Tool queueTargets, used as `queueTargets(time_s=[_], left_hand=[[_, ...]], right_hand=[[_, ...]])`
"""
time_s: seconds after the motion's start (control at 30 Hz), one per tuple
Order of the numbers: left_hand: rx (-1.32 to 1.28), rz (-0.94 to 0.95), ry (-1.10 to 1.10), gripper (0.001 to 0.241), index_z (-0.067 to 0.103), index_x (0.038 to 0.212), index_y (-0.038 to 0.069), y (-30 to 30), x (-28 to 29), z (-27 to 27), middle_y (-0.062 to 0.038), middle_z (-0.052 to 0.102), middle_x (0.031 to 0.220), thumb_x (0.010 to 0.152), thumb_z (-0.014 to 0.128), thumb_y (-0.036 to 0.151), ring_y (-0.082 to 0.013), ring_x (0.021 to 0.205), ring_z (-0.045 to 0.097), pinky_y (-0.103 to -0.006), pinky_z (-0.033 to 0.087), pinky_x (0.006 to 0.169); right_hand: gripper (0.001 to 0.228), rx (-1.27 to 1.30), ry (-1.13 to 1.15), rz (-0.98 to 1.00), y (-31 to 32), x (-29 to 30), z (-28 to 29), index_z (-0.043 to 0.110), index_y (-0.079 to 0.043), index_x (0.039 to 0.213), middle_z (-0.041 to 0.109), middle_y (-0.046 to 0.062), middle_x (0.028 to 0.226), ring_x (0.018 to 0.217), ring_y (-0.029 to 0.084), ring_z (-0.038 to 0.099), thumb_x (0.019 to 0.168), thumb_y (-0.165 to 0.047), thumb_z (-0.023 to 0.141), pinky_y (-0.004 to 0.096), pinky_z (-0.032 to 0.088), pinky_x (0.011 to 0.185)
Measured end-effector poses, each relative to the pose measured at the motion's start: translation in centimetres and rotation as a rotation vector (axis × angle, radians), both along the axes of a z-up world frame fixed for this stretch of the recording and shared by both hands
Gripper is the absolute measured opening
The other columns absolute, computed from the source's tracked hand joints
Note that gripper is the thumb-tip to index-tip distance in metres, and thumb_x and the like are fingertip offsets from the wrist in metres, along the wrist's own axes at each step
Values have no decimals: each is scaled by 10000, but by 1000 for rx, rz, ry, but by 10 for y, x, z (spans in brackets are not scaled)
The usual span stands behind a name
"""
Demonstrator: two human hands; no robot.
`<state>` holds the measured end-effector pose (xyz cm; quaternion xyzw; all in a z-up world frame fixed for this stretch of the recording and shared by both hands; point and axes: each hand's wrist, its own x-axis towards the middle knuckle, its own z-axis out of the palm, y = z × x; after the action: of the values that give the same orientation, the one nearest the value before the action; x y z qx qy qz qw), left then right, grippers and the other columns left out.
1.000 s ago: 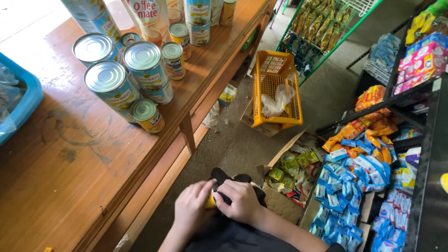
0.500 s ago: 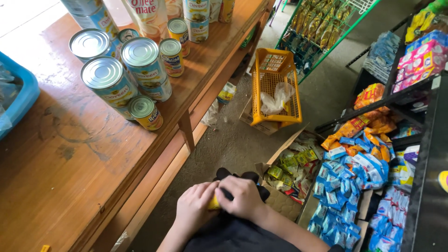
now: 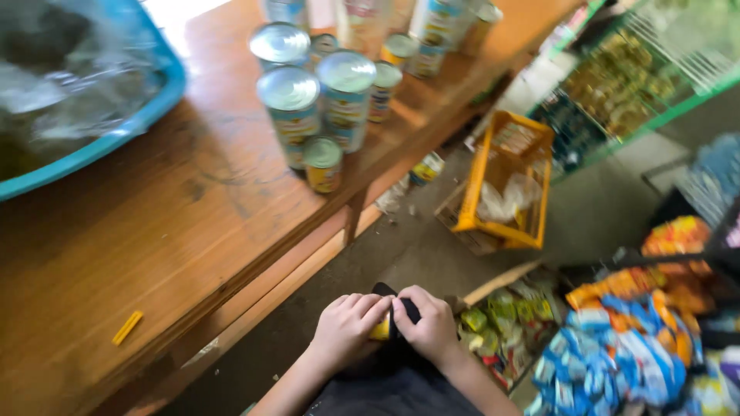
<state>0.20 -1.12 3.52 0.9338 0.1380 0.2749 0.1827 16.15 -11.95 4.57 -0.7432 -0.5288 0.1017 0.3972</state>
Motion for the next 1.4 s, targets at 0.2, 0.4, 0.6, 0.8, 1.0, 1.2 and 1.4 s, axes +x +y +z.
queueTargets(time_s=[0.2, 0.4, 0.6, 0.8, 1.0, 1.2, 1.4], left_hand=[[-50, 187, -12, 679, 654, 1250, 157, 3, -20, -10, -17, 697, 1089, 583, 775, 176, -220, 838, 680, -331, 537, 719], [14, 127, 11, 746, 640, 1225, 111, -1, -25, -1, -43, 707, 1122, 526, 856, 256, -222, 901, 688, -347, 538, 781], [-13, 226, -26, 603, 652, 1250, 139, 7, -21, -1, -36, 703, 1084, 661, 757, 209, -227, 834, 679, -334, 536, 740], [19, 80, -2, 693, 645, 1248, 124, 8, -12, 5, -33, 700, 1114, 589, 815, 256, -218, 869, 678, -335, 532, 761], [-2, 57, 18, 671, 637, 1277, 124, 17, 3, -1, -46, 697, 1126, 635, 787, 243, -231, 910, 679, -352, 534, 790], [27, 17, 14, 716, 647, 1270, 122, 22, -3, 9, -30, 700, 1136, 592, 815, 279, -217, 904, 674, -344, 522, 786], [-20, 74, -5, 732, 640, 1275, 126, 13, -11, 0, -34, 701, 1133, 568, 806, 212, -228, 883, 683, -341, 538, 770]], right_hand=[[73, 38, -42, 239, 8, -16, 10, 683, -114, 844, 721, 14, 771, 577, 210, 662, 781, -137, 713, 295, 529, 553], [106, -31, 13, 129, 22, -2, -7, 716, -118, 882, 767, 26, 804, 610, 208, 708, 816, -201, 707, 304, 567, 586], [104, 60, -2, 296, 17, -14, 9, 682, -89, 887, 724, 31, 809, 602, 224, 656, 804, -146, 707, 302, 523, 571], [107, -36, -64, -2, 21, 6, -21, 705, -129, 901, 759, 21, 832, 647, 235, 713, 813, -189, 696, 333, 565, 606], [97, 79, -16, 111, 11, -3, 6, 717, -100, 874, 751, 17, 829, 628, 203, 686, 782, -130, 714, 289, 556, 592], [87, 51, -50, 9, 19, 1, -5, 742, -90, 859, 758, 10, 849, 623, 184, 687, 822, -156, 698, 278, 547, 584], [101, 114, 28, 142, 22, -9, 14, 741, -66, 870, 736, 36, 795, 583, 183, 644, 786, -116, 713, 274, 524, 547]])
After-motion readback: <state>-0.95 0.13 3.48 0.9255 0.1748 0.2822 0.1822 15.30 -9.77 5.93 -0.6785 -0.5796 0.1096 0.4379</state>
